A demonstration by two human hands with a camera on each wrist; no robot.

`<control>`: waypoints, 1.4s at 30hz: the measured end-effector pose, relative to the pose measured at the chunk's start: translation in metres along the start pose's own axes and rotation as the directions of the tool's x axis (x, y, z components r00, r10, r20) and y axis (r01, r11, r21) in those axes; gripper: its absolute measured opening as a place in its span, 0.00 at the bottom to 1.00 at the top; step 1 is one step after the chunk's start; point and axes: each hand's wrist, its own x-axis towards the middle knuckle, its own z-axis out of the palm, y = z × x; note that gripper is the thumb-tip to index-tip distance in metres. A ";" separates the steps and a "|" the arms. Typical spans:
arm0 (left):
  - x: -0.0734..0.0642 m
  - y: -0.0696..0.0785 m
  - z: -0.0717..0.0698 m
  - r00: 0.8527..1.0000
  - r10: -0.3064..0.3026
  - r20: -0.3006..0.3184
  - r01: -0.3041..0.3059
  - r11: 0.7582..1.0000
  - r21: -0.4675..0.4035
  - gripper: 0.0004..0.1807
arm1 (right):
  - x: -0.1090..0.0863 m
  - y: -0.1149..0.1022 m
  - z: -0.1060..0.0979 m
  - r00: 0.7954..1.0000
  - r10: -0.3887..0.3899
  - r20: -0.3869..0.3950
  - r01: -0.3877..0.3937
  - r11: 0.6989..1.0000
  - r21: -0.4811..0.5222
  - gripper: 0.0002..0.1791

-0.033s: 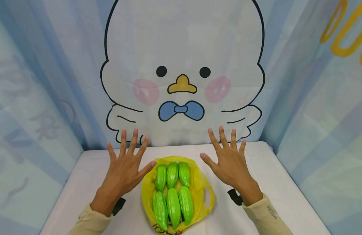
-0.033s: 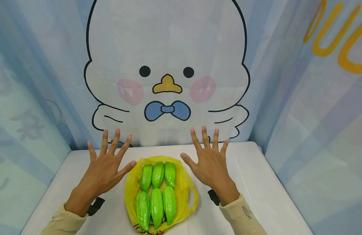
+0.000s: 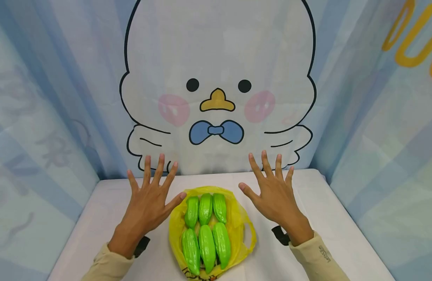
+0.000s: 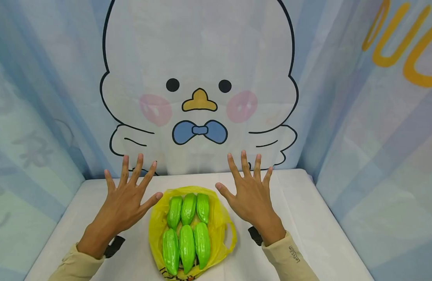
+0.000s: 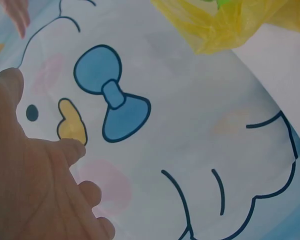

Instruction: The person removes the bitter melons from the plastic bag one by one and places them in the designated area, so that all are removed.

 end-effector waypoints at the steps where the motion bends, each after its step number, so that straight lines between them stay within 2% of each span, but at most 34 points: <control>1: 0.000 0.000 0.000 1.000 0.000 0.000 0.000 1.000 -0.002 0.48 | 0.000 0.000 0.000 1.000 0.001 0.003 -0.001 1.000 -0.001 0.49; 7: -0.001 0.000 0.003 1.000 -0.002 0.005 0.002 1.000 -0.002 0.48 | -0.001 0.003 0.005 1.000 0.004 -0.010 -0.004 1.000 0.021 0.49; 13: -0.001 -0.001 0.006 1.000 0.004 0.001 -0.004 1.000 0.002 0.47 | -0.001 0.004 0.015 0.997 -0.017 -0.080 0.028 0.991 0.134 0.47; 17: -0.003 -0.002 0.009 1.000 0.010 -0.004 -0.011 1.000 -0.029 0.45 | -0.004 0.001 0.026 0.989 -0.037 -0.142 0.073 0.963 0.259 0.44; 21: -0.008 -0.004 0.016 1.000 0.001 -0.003 -0.001 0.990 -0.139 0.42 | -0.008 -0.004 0.037 0.987 -0.045 -0.152 0.100 0.922 0.375 0.41; 25: -0.013 -0.007 0.026 1.000 -0.014 0.023 0.019 0.967 -0.255 0.40 | -0.014 -0.010 0.047 0.991 -0.034 -0.128 0.086 0.899 0.429 0.40; 30: -0.021 -0.012 0.037 0.996 -0.027 0.087 0.058 0.925 -0.374 0.37 | -0.018 -0.017 0.058 0.996 -0.032 -0.079 0.067 0.874 0.481 0.39; 37: -0.028 -0.020 0.050 0.976 -0.023 0.216 0.132 0.853 -0.506 0.33 | -0.022 -0.023 0.072 0.998 -0.056 -0.010 0.052 0.829 0.558 0.40; 42: -0.031 -0.026 0.061 0.964 -0.010 0.265 0.164 0.808 -0.566 0.33 | -0.023 -0.025 0.080 0.997 -0.068 0.041 0.030 0.804 0.594 0.39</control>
